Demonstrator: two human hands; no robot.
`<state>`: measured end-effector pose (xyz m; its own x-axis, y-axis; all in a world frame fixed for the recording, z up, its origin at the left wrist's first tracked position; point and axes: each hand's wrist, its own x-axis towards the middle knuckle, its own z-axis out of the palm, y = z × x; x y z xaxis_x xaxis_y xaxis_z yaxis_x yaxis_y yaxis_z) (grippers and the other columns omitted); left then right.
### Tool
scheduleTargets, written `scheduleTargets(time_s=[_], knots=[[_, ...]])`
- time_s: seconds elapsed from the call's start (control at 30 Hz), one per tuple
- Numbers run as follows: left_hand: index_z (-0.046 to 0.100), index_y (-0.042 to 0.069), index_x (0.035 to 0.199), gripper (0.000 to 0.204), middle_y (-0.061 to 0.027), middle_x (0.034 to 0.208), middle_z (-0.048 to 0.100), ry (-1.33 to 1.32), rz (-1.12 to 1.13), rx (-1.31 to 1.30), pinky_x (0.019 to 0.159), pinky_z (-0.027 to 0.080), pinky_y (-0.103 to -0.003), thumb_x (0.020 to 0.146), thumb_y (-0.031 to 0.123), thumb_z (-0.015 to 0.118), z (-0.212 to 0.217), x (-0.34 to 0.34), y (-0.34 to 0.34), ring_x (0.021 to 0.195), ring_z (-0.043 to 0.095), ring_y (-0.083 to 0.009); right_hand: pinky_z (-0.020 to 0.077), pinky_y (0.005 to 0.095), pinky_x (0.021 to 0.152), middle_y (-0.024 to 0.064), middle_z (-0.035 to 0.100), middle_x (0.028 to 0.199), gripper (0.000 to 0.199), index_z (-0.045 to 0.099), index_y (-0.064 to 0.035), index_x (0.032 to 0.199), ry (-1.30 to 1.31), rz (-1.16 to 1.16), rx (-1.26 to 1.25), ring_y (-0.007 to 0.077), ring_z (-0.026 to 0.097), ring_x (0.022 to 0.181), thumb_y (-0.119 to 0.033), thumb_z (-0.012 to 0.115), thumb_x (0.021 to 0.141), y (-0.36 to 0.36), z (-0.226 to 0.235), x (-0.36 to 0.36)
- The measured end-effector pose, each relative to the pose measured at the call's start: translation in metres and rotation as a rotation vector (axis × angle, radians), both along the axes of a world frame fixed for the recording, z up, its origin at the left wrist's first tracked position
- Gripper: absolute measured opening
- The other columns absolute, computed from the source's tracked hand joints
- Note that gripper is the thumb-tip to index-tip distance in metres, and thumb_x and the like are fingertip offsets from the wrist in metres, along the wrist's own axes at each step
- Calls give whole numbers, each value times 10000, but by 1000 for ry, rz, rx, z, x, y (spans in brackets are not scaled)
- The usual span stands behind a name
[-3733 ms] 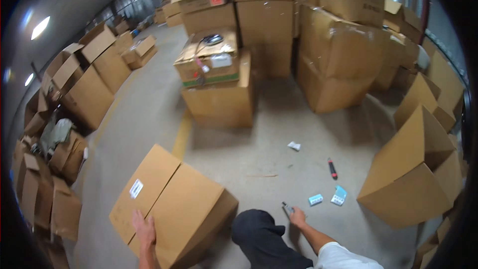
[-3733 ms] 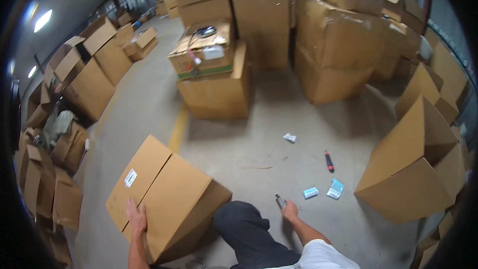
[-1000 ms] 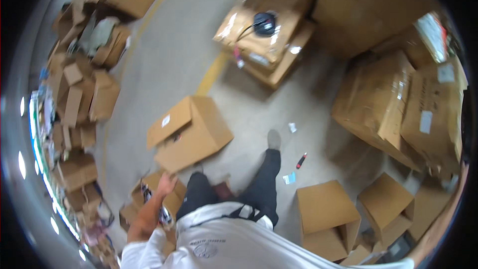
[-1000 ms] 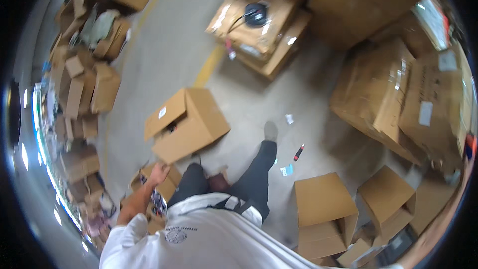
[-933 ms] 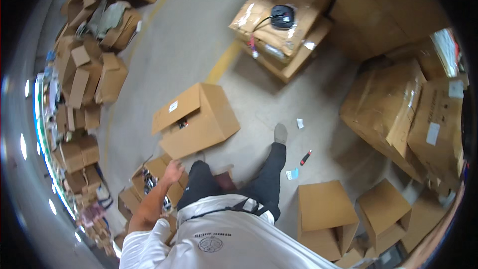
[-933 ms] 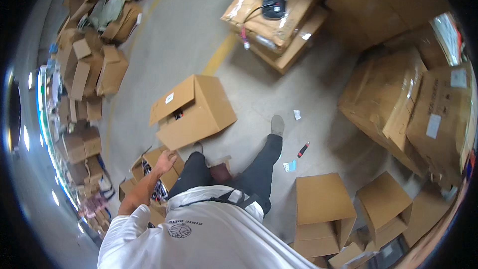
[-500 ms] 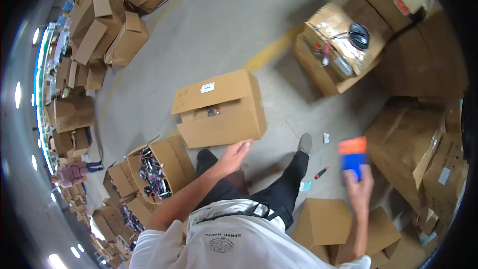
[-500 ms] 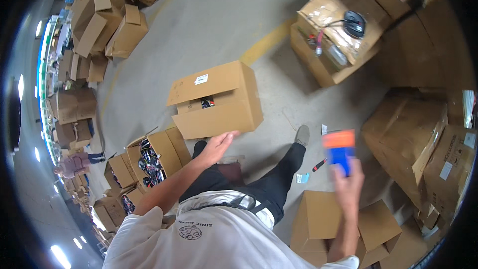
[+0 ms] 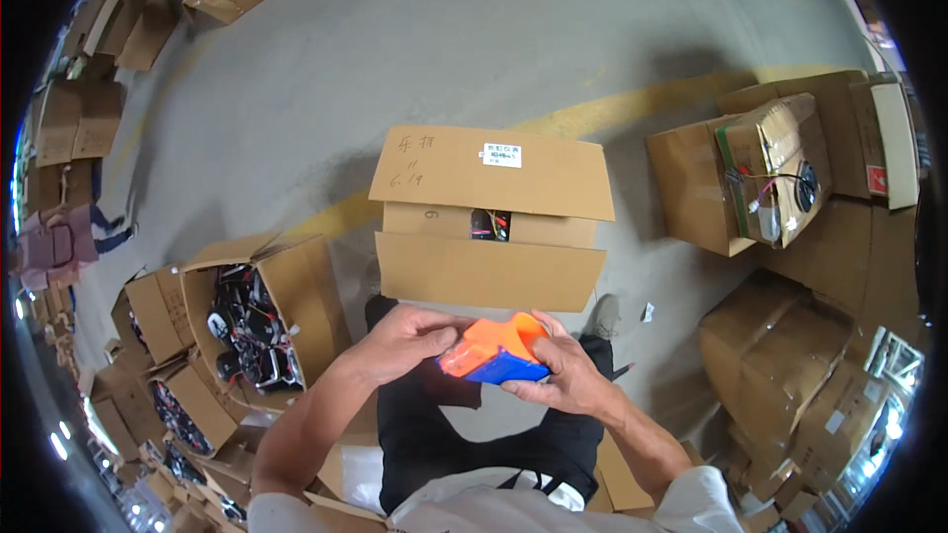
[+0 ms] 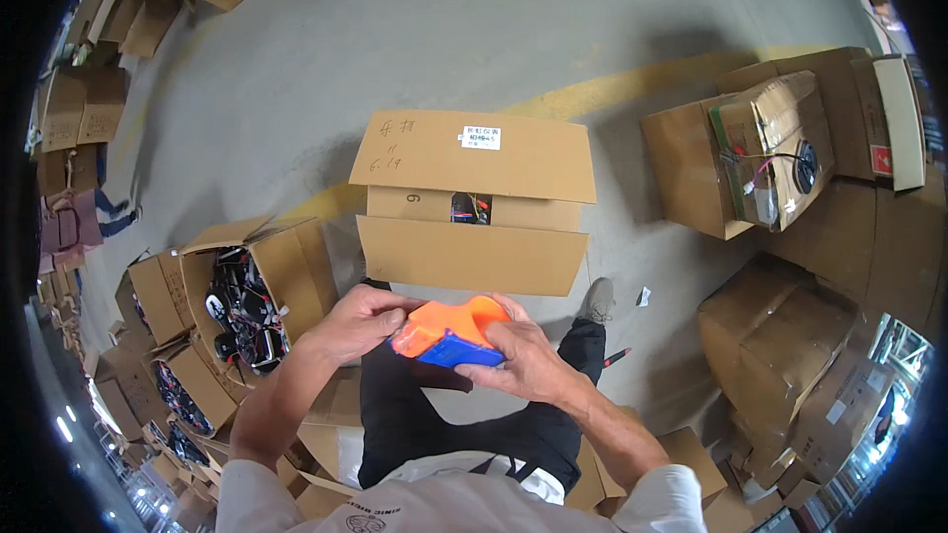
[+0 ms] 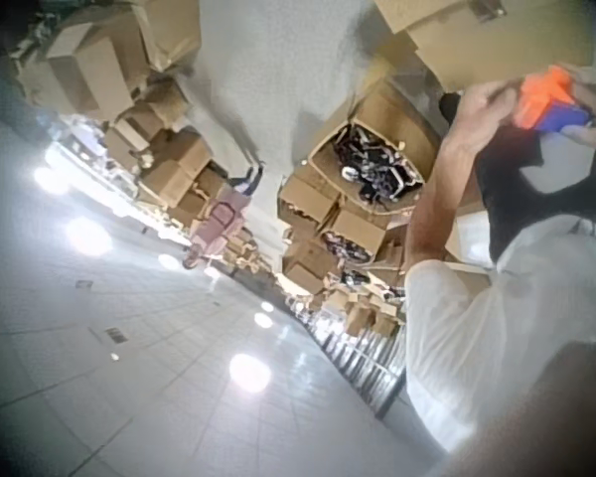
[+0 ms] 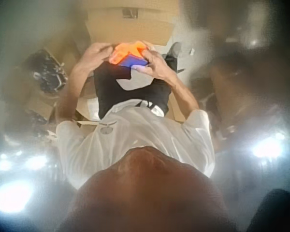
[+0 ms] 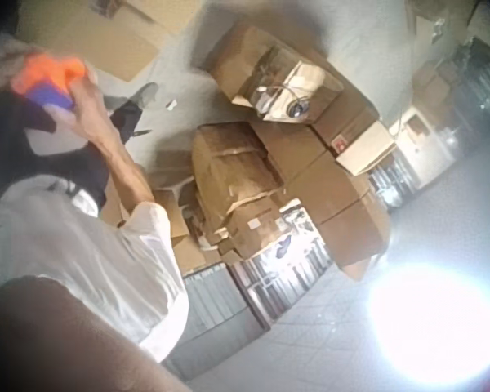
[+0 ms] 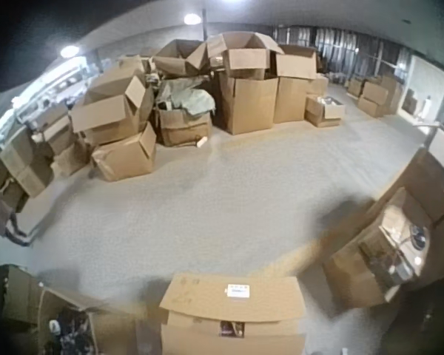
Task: The person closes a cardboard box containing electronic components, then labels it with a marker and seals it with tape using a tape dispenser.
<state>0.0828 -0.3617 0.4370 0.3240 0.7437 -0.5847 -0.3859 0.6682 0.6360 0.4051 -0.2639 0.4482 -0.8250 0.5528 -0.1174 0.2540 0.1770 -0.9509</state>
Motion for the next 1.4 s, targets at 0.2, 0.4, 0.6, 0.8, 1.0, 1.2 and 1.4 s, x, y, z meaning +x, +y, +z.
scheduleTargets(time_s=[0.2,0.4,0.6,0.8,1.0,1.2,1.4], knots=[[899,-45,1313,233,-49,1162,905,89,128,-168,966,647,-305,1243,116,746,-60,34,33,1039,794,-98,393,681,1418,221,799,1055,495,689,-34,1071,23,45,22,508,779,1280,-411,1006,1016,50,-57,30],[906,-25,1191,182,-37,1081,911,713,-43,79,986,650,-341,1192,44,738,-114,10,182,1046,816,-112,633,569,1048,220,807,995,486,762,-13,1007,-46,-276,5,457,809,1038,-373,1070,899,90,-130,1],[882,-6,1102,309,-98,891,840,1211,-108,706,796,601,-422,1161,277,773,-294,-74,451,814,734,-185,571,340,696,33,770,906,458,797,32,1073,-104,-850,-509,91,668,804,-392,971,1062,174,-263,-82],[879,-4,1081,277,-162,867,831,1464,-311,882,799,597,-514,1138,249,783,-607,-57,549,799,771,-289,584,328,683,53,804,890,455,822,47,1112,-247,-1089,-528,87,698,768,-391,945,1096,208,-473,-167],[819,-61,1384,450,-296,1359,866,1369,-1072,356,1081,636,-558,1161,330,800,-708,-41,510,1298,831,-434,558,363,524,35,770,852,504,822,46,1117,-152,-1071,-490,101,691,699,-445,933,1095,188,-539,-161],[719,-55,1616,562,-301,1660,735,1242,-132,695,1265,571,-490,1233,357,723,-518,-49,352,1515,731,-453,618,363,674,52,788,869,454,804,28,1123,-118,-991,-693,135,731,725,-417,890,1136,167,-484,-125],[608,-111,1700,735,-361,1797,573,1538,-187,887,1394,394,-720,1181,385,769,-423,45,44,1682,552,-535,572,359,584,68,769,825,455,782,24,1072,-98,-962,-695,157,724,629,-416,865,1157,171,-421,-147]])
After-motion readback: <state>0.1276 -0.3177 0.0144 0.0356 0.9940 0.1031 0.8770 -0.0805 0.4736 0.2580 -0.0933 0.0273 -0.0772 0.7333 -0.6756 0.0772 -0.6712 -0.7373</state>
